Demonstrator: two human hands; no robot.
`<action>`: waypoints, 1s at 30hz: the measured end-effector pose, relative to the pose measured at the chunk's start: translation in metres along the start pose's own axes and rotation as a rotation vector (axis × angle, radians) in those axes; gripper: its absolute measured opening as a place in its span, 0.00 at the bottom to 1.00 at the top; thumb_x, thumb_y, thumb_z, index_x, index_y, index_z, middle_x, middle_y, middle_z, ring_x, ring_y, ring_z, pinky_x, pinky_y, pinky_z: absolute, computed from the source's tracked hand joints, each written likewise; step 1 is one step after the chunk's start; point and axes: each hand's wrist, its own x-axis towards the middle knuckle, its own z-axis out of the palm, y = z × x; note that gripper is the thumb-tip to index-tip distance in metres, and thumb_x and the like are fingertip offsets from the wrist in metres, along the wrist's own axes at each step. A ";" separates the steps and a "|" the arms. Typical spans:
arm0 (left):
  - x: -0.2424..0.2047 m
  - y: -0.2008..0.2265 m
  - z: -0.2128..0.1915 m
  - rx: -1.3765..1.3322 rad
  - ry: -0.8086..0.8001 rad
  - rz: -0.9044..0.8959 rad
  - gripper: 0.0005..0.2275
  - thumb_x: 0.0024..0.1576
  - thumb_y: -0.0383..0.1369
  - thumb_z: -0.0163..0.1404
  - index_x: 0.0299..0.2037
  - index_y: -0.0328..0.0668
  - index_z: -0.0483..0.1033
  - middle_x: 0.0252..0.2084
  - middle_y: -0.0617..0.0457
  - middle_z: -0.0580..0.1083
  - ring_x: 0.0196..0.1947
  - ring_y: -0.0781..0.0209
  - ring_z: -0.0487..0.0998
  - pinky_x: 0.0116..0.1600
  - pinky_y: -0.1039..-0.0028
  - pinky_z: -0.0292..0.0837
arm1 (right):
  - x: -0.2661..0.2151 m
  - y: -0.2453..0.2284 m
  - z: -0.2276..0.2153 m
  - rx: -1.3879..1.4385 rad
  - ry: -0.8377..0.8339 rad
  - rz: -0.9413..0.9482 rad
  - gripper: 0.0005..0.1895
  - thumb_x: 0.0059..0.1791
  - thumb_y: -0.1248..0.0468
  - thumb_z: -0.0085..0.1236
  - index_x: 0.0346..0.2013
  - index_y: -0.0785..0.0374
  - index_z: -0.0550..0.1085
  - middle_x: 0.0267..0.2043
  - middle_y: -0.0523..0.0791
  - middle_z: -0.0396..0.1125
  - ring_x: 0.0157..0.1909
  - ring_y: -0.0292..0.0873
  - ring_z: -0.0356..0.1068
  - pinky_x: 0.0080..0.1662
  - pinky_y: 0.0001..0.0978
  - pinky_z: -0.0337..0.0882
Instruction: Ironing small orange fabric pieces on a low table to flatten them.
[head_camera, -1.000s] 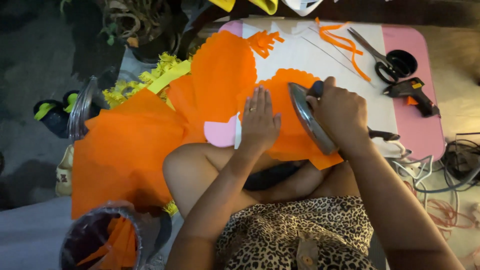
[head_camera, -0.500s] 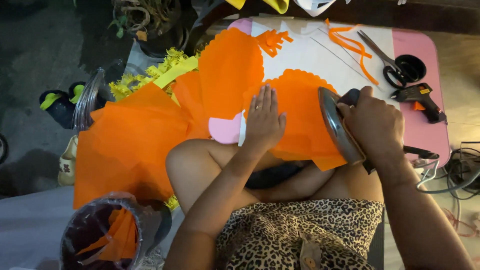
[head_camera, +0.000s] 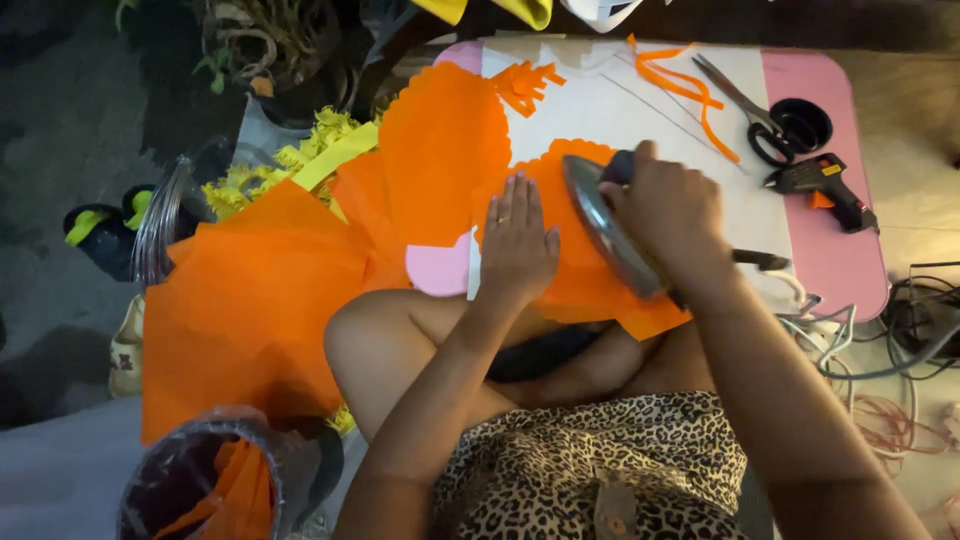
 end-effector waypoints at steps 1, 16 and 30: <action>0.001 -0.001 0.002 -0.001 0.000 0.005 0.27 0.61 0.42 0.28 0.67 0.32 0.42 0.71 0.40 0.41 0.72 0.52 0.36 0.71 0.61 0.26 | 0.002 -0.001 0.003 -0.001 0.001 0.005 0.22 0.49 0.47 0.47 0.44 0.63 0.65 0.35 0.57 0.71 0.41 0.63 0.72 0.41 0.52 0.70; -0.004 -0.005 0.015 -0.052 0.216 0.063 0.26 0.60 0.39 0.34 0.66 0.30 0.48 0.69 0.37 0.47 0.71 0.48 0.43 0.71 0.59 0.32 | -0.014 0.013 -0.002 -0.008 0.019 -0.030 0.22 0.50 0.47 0.46 0.41 0.65 0.65 0.30 0.56 0.71 0.36 0.63 0.73 0.37 0.52 0.71; -0.002 -0.006 0.018 -0.058 0.385 0.158 0.27 0.56 0.36 0.40 0.60 0.19 0.54 0.65 0.31 0.53 0.68 0.44 0.50 0.69 0.56 0.44 | -0.031 0.073 0.015 -0.133 0.112 0.033 0.24 0.52 0.44 0.47 0.39 0.65 0.65 0.22 0.51 0.70 0.24 0.53 0.73 0.28 0.40 0.71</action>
